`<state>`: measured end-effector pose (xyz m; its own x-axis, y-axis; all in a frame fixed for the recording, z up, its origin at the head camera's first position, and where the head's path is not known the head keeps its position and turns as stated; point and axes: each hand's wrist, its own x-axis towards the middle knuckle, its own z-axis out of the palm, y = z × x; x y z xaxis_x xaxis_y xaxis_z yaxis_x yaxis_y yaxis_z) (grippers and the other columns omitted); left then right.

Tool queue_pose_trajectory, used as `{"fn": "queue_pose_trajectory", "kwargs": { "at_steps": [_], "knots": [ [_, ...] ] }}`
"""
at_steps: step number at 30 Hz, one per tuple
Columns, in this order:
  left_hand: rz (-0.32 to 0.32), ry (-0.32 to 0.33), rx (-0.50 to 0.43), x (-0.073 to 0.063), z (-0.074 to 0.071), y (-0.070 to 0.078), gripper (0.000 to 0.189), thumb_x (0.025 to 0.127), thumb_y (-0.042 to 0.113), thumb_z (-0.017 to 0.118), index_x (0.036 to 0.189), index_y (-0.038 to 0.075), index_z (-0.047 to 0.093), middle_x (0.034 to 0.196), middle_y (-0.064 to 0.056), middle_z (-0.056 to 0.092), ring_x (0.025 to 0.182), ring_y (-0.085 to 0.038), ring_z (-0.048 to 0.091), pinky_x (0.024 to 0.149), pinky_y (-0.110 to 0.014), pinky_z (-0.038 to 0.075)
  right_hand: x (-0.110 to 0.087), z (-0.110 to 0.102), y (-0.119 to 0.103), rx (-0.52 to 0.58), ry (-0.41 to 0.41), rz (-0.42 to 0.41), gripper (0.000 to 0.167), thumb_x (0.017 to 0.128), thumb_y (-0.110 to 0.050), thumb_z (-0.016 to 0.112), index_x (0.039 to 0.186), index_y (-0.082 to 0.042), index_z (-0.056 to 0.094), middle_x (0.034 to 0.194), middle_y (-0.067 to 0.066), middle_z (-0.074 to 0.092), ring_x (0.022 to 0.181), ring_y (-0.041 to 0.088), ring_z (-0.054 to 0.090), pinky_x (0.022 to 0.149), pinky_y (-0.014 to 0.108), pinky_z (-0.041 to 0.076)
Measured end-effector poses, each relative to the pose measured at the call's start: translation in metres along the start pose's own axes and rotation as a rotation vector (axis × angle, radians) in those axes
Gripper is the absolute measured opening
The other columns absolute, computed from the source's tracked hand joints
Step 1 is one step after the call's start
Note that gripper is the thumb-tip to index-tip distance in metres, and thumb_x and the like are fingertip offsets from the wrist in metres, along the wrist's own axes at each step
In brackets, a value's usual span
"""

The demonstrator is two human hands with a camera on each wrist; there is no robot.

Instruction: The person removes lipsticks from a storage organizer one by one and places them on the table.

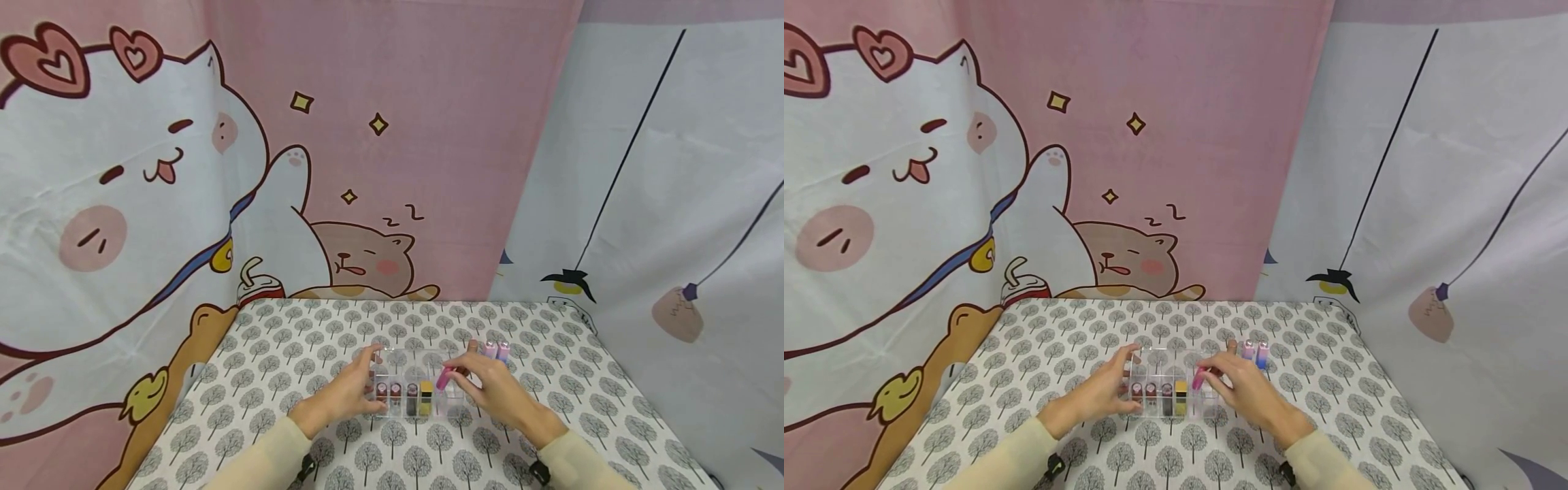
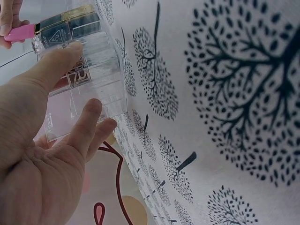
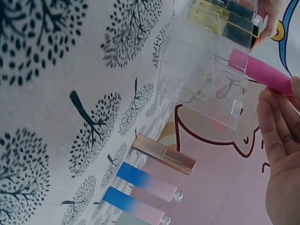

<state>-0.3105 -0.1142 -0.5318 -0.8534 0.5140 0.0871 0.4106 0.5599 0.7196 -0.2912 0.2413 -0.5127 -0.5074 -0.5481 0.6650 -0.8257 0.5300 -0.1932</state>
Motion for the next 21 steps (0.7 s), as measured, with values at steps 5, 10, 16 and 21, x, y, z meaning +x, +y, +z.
{"fn": "queue_pose_trajectory", "kwargs": {
  "at_steps": [5,10,16,21],
  "knots": [
    [-0.001,-0.001,-0.002,0.0,0.0,0.0,0.129,0.086,0.02,0.104,0.184,0.016,0.021,0.171,-0.023,0.055,0.13,-0.039,0.078,0.103,-0.034,0.074,0.001,-0.005,0.002,0.012,-0.005,0.007,0.041,0.095,0.005,0.089,0.132,-0.011,0.081,0.118,0.001,0.089,0.101,0.011,0.085,0.103,0.02,0.069],
    [-0.001,-0.003,-0.004,-0.001,-0.001,0.001,0.129,0.086,0.021,0.104,0.184,0.018,0.02,0.172,-0.023,0.054,0.128,-0.038,0.079,0.102,-0.034,0.074,0.002,-0.01,0.003,0.035,-0.008,0.033,0.039,0.097,0.006,0.088,0.132,-0.009,0.081,0.116,0.001,0.089,0.106,0.018,0.087,0.119,0.012,0.057],
    [0.002,-0.002,0.0,-0.001,-0.001,0.001,0.129,0.086,0.022,0.104,0.184,0.018,0.02,0.171,-0.023,0.055,0.128,-0.038,0.079,0.102,-0.035,0.074,0.005,-0.012,0.007,0.03,0.034,-0.009,0.041,0.093,0.01,0.088,0.131,-0.005,0.081,0.108,0.002,0.085,0.087,0.008,0.077,0.086,0.006,0.062],
    [0.007,-0.002,0.01,-0.001,-0.001,0.0,0.129,0.086,0.022,0.104,0.184,0.018,0.02,0.171,-0.022,0.056,0.127,-0.037,0.079,0.102,-0.035,0.074,0.008,-0.016,0.011,0.012,0.067,-0.033,0.04,0.092,0.012,0.088,0.128,-0.005,0.082,0.109,0.004,0.086,0.086,0.01,0.079,0.084,0.01,0.066]
  ]
}}
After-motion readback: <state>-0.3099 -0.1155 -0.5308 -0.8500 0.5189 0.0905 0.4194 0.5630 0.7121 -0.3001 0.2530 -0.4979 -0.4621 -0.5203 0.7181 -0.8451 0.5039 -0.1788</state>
